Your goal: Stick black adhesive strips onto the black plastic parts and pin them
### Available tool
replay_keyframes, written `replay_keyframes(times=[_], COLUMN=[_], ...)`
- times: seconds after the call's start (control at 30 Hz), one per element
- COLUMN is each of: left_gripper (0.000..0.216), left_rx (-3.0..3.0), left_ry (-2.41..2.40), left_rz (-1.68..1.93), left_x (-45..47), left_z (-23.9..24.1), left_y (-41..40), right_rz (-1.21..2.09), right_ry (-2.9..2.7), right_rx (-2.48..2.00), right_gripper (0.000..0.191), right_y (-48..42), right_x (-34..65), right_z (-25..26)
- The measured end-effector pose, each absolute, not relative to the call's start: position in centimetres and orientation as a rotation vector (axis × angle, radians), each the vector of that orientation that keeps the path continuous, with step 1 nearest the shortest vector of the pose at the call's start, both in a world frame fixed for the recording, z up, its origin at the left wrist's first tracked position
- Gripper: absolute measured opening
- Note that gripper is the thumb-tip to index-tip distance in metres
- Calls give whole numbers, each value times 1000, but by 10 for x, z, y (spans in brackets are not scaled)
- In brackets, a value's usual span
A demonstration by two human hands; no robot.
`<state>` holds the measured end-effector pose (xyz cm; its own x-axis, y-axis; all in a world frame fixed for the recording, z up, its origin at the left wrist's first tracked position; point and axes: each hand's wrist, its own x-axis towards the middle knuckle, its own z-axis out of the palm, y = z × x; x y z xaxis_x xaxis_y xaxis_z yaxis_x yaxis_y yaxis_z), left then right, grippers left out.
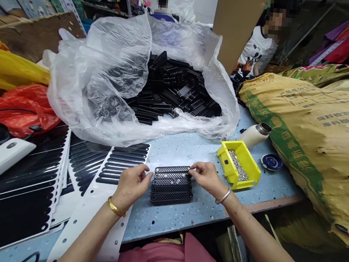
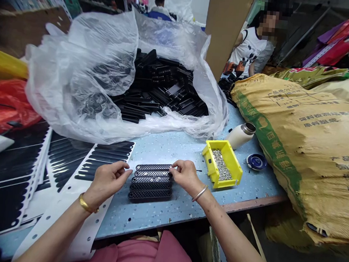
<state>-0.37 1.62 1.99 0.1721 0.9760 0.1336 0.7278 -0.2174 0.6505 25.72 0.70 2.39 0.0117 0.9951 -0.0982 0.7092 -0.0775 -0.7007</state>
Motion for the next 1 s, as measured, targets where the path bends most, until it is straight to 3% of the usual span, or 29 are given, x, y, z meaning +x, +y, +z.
replay_keyframes(times=[0.27,0.53,0.73,1.0], left_gripper=[30,33,35,29], left_rx=[1981,1972,1992,1978], left_ry=[1606,1585,1577,1588], left_rz=[586,537,555,546], left_x=[9,9,9,9], left_z=[14,14,12,9], left_y=[16,14,14,14], right_rz=[928,958,1226,1069], right_ry=[-1694,-1688,-1539,-1561], right_rx=[-2014,-2006,-1891,-1967], right_gripper=[34,31,31,35], right_y=[7,10,6,11], right_x=[249,245,246,244], right_z=[16,16,25,12])
